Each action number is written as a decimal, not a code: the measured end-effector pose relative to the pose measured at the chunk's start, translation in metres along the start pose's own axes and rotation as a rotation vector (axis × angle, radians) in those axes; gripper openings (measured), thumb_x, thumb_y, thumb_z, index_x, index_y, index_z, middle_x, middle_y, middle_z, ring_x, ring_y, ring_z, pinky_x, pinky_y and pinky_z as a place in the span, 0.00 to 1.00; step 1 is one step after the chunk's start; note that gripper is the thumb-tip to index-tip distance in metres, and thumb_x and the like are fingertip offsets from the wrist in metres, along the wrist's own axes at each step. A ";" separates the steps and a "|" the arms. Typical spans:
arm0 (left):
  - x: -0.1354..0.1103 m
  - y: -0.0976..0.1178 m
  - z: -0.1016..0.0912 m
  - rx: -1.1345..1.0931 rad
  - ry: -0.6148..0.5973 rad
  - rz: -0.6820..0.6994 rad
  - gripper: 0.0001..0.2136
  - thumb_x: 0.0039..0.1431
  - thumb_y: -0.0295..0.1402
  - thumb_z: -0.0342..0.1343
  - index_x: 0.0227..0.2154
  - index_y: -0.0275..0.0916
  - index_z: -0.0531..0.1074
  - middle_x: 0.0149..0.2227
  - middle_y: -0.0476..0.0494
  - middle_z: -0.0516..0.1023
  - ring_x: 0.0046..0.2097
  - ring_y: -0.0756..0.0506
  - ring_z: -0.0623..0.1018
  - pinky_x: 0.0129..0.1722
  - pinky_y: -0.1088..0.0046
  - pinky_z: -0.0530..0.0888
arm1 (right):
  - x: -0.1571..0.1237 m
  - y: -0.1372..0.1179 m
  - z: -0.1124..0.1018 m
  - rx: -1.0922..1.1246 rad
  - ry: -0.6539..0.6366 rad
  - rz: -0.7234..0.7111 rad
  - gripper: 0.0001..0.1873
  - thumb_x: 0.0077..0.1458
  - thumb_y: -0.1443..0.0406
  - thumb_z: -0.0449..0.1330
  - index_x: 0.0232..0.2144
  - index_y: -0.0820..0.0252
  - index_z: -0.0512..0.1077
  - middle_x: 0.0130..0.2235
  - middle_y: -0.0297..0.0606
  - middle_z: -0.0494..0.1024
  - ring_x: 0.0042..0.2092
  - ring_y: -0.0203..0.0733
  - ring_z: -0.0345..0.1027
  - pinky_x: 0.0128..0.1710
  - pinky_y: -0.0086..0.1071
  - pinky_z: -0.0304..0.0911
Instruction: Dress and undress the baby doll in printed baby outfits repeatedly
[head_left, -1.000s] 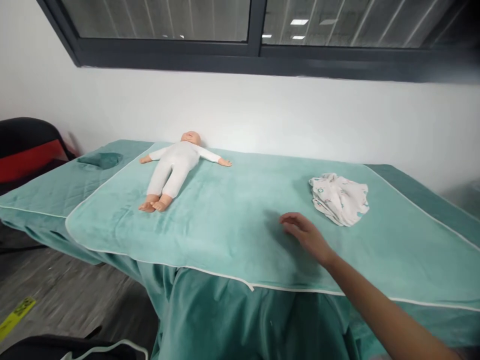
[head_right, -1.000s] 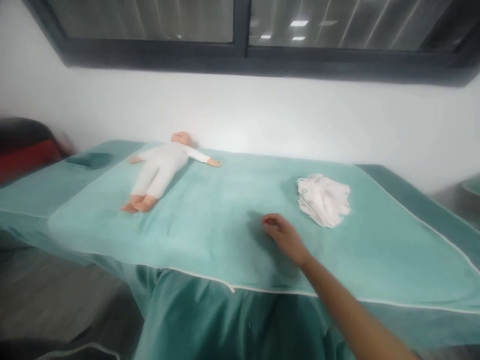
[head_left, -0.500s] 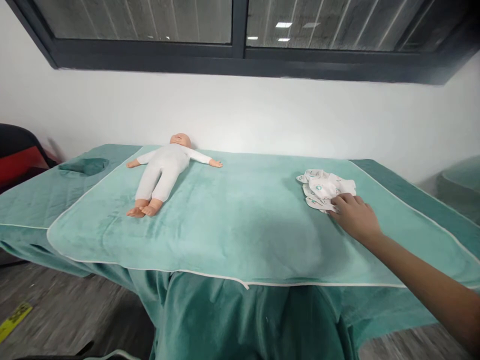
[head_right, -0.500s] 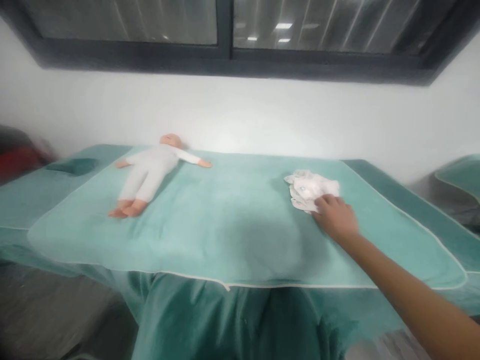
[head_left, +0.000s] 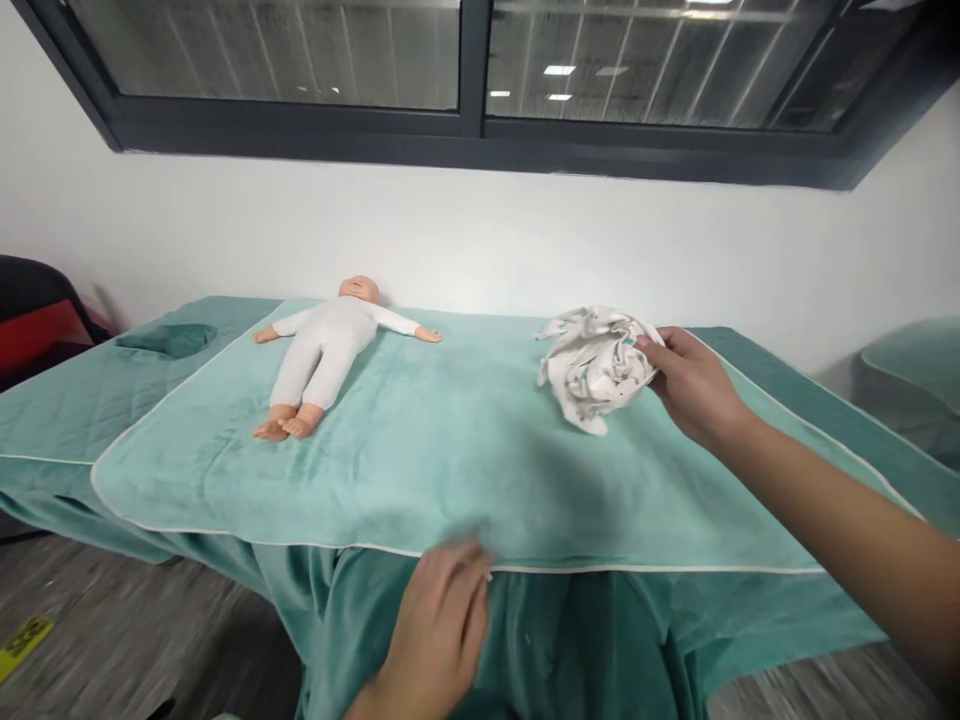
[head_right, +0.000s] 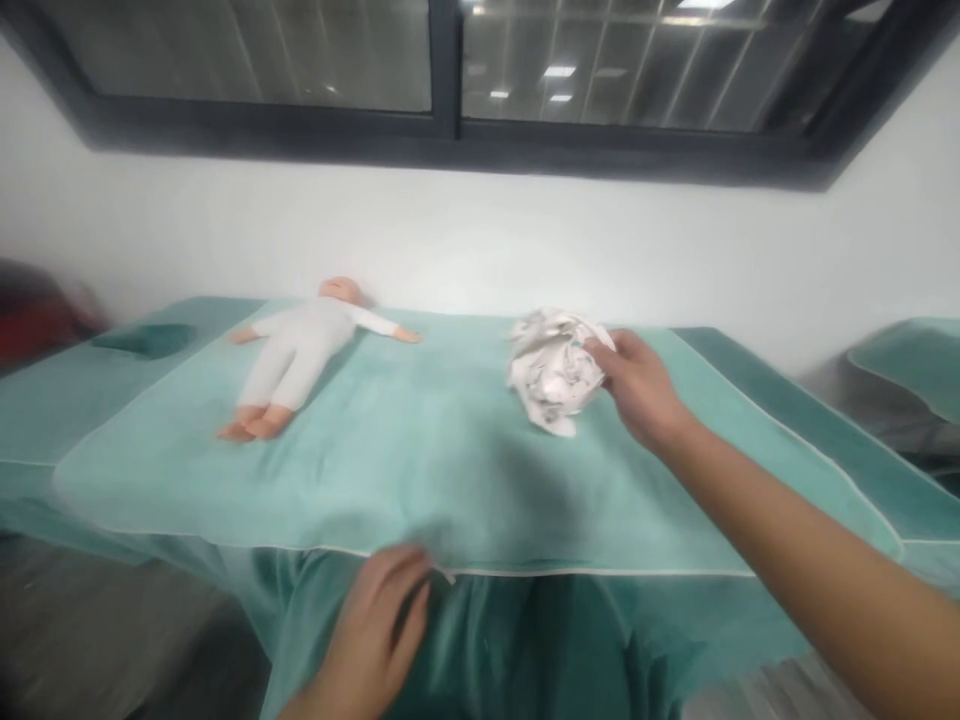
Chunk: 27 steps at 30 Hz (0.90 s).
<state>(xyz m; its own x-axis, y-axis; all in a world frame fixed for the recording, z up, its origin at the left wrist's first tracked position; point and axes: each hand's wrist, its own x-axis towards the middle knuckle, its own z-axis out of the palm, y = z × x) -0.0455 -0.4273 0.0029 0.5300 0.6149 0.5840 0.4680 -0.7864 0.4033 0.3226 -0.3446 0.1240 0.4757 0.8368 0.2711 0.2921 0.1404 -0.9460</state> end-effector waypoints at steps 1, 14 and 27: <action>0.023 -0.005 0.012 -0.133 0.018 -0.135 0.19 0.64 0.29 0.51 0.57 0.47 0.67 0.52 0.39 0.76 0.53 0.41 0.76 0.50 0.59 0.77 | -0.011 -0.009 0.010 0.092 -0.040 0.038 0.15 0.52 0.51 0.65 0.33 0.53 0.70 0.34 0.33 0.73 0.35 0.40 0.68 0.35 0.34 0.67; 0.140 -0.015 0.022 -1.014 0.223 -0.561 0.05 0.49 0.36 0.64 0.29 0.42 0.77 0.41 0.42 0.82 0.54 0.36 0.75 0.62 0.58 0.66 | -0.061 -0.021 0.079 0.210 -0.332 0.177 0.16 0.57 0.50 0.62 0.35 0.56 0.72 0.31 0.32 0.73 0.31 0.36 0.66 0.30 0.30 0.63; 0.132 -0.070 -0.004 -1.255 0.662 -0.937 0.07 0.47 0.30 0.60 0.30 0.38 0.71 0.28 0.50 0.77 0.32 0.47 0.78 0.38 0.70 0.76 | -0.002 -0.033 -0.028 0.150 0.115 -0.261 0.10 0.59 0.54 0.57 0.28 0.48 0.67 0.40 0.33 0.79 0.54 0.54 0.70 0.45 0.44 0.70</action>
<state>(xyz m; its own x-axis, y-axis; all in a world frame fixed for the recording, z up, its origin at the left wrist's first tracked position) -0.0109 -0.2914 0.0551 -0.0982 0.9881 -0.1188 -0.5517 0.0453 0.8328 0.3357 -0.3659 0.1593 0.4943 0.6979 0.5183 0.2951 0.4261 -0.8552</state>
